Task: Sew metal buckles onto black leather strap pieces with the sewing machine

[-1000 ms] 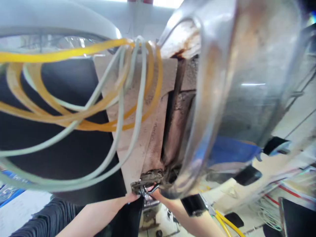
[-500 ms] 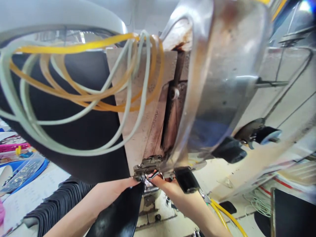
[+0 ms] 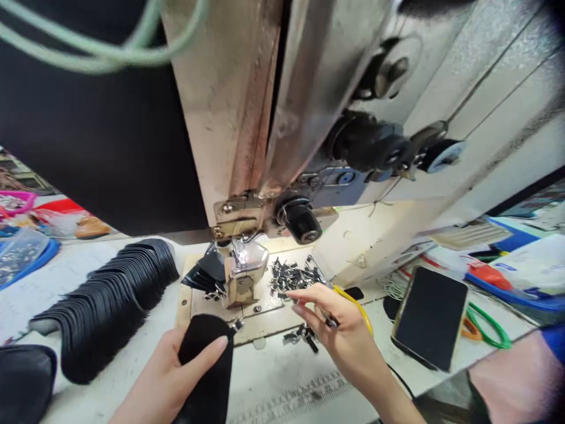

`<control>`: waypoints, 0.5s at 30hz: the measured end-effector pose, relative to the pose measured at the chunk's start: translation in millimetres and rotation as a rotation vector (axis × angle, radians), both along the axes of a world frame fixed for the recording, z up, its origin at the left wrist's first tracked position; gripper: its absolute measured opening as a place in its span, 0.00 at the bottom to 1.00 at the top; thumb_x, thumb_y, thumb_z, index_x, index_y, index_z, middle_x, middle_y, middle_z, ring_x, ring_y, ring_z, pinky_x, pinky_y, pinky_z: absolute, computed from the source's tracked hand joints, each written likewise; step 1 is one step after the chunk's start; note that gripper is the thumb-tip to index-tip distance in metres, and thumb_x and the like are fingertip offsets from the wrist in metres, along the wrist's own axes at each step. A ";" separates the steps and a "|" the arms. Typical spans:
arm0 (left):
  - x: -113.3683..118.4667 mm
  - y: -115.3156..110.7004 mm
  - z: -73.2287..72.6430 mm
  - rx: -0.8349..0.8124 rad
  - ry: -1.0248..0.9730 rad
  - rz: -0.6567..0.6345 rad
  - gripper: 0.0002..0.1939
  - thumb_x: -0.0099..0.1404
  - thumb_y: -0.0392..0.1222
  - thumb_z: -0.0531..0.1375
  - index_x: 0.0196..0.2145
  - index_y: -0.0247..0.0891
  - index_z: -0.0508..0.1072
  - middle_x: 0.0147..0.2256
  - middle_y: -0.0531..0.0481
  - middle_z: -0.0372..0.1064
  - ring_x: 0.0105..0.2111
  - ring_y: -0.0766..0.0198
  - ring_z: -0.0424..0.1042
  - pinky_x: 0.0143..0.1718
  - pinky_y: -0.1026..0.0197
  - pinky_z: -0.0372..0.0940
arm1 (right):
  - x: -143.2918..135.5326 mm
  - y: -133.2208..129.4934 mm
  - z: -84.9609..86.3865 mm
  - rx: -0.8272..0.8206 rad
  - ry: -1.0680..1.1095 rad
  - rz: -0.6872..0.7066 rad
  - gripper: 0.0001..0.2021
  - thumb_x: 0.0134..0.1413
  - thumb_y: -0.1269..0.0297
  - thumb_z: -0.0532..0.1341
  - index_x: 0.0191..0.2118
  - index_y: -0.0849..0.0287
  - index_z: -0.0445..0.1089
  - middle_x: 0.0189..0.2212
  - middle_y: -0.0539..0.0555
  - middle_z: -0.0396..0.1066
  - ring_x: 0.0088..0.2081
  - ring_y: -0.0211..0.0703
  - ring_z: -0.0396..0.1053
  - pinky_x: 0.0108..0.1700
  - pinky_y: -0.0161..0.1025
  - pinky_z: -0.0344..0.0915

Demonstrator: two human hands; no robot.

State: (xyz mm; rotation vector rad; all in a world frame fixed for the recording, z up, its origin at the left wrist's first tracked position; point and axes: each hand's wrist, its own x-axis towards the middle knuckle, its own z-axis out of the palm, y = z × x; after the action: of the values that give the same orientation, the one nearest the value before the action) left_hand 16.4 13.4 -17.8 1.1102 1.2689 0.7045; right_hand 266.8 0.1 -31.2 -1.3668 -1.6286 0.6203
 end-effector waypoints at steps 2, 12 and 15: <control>-4.1 -5.8 -19.6 0.039 0.079 0.069 0.18 0.54 0.58 0.67 0.25 0.39 0.77 0.24 0.54 0.76 0.30 0.58 0.74 0.32 0.65 0.68 | 15.3 -7.9 -13.2 -0.110 -0.138 -0.052 0.07 0.61 0.69 0.60 0.37 0.54 0.76 0.34 0.51 0.72 0.37 0.44 0.70 0.38 0.37 0.63; -29.5 -5.0 -67.2 0.396 0.405 0.259 0.33 0.59 0.62 0.60 0.55 0.40 0.62 0.57 0.37 0.64 0.57 0.42 0.66 0.59 0.38 0.62 | -1.1 -13.7 -43.9 -0.199 -0.251 -0.066 0.10 0.57 0.77 0.59 0.30 0.58 0.74 0.40 0.55 0.72 0.31 0.44 0.69 0.34 0.39 0.59; -29.4 -18.4 -52.5 0.643 0.503 0.347 0.29 0.57 0.57 0.64 0.53 0.45 0.68 0.52 0.44 0.71 0.48 0.48 0.74 0.53 0.45 0.69 | -13.7 -13.8 -26.0 -0.226 -0.113 0.059 0.08 0.61 0.69 0.62 0.31 0.56 0.75 0.30 0.48 0.75 0.32 0.41 0.72 0.34 0.33 0.63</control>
State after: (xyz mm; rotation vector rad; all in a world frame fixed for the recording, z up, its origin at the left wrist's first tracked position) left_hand -13.0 -5.1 -70.4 1.6799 1.7481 1.1978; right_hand 253.1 -13.8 -57.2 -1.5446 -1.7355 0.7942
